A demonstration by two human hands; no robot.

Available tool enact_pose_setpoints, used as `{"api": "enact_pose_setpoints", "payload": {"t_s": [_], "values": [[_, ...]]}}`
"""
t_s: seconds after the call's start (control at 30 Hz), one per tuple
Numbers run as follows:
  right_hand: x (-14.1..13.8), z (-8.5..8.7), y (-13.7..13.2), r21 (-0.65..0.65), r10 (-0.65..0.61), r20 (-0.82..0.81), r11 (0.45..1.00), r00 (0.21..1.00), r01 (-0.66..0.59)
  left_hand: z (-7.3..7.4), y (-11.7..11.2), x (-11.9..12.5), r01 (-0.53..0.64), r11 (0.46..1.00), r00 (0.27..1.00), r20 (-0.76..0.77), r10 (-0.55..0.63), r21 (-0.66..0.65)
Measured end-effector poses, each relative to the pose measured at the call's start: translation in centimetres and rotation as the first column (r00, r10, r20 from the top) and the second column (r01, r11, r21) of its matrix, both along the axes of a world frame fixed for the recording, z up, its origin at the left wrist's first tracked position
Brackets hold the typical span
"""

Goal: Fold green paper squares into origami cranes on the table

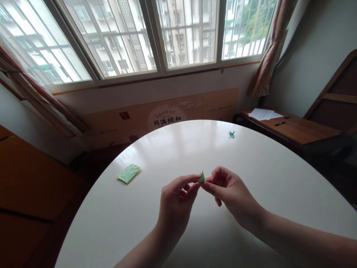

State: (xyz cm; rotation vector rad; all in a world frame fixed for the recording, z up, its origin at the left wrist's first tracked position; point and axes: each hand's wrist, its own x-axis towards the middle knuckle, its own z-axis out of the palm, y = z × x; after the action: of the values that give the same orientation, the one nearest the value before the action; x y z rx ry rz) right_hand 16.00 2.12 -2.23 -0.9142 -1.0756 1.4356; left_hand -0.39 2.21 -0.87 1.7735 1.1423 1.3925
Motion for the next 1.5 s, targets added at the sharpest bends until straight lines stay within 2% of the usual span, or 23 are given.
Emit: {"api": "enact_pose_setpoints", "payload": {"t_s": [0.2,0.3,0.47,0.57,0.73,0.83,0.93,1.1,1.23,1.33,1.5], "values": [[0.0,-0.1,0.0,-0.007,0.023,-0.028,1.0,0.999,-0.023,-0.1,0.0,0.0,0.071,0.997,0.994,0.085,-0.072,0.012],[0.1,-0.2,0.1,0.014,0.023,0.003,1.0,1.0,-0.023,0.0,0.1,0.1,0.096,0.994,0.987,0.132,-0.09,-0.043],[0.4,-0.4,0.4,0.19,-0.066,0.159,0.981,0.985,0.035,0.1,0.4,0.0,0.081,0.982,0.993,0.098,-0.066,-0.168],[0.6,-0.4,0.5,0.265,-0.099,0.212,0.963,0.972,0.04,0.0,0.5,-0.1,0.089,0.984,0.995,0.06,-0.081,-0.153],[0.7,-0.5,0.4,0.302,-0.116,0.231,0.952,0.966,0.043,0.1,0.4,-0.4,0.138,0.985,0.99,0.038,-0.135,-0.106],[0.9,-0.5,0.5,0.269,-0.067,0.219,0.963,0.974,0.006,0.3,0.5,-0.6,0.182,0.976,0.983,0.056,-0.177,-0.118],[1.0,-0.4,0.7,0.18,0.017,0.179,0.982,0.984,-0.05,0.3,0.7,-0.8,0.222,0.966,0.975,0.052,-0.217,-0.131],[1.1,0.2,1.0,0.047,0.143,0.069,0.988,0.987,-0.146,0.3,1.1,-1.1,0.218,0.974,0.974,-0.052,-0.222,-0.068],[1.1,0.2,1.1,0.029,0.186,0.049,0.982,0.981,-0.188,0.4,1.1,-1.0,0.217,0.976,0.969,-0.123,-0.216,-0.007],[1.2,-0.1,1.1,0.036,0.189,0.049,0.981,0.981,-0.191,0.4,1.0,-0.9,0.217,0.976,0.97,-0.109,-0.216,-0.002],[1.1,-0.1,1.1,0.047,0.169,0.078,0.984,0.982,-0.173,0.5,1.1,-0.9,0.131,0.982,0.991,-0.004,-0.132,-0.135]]}}
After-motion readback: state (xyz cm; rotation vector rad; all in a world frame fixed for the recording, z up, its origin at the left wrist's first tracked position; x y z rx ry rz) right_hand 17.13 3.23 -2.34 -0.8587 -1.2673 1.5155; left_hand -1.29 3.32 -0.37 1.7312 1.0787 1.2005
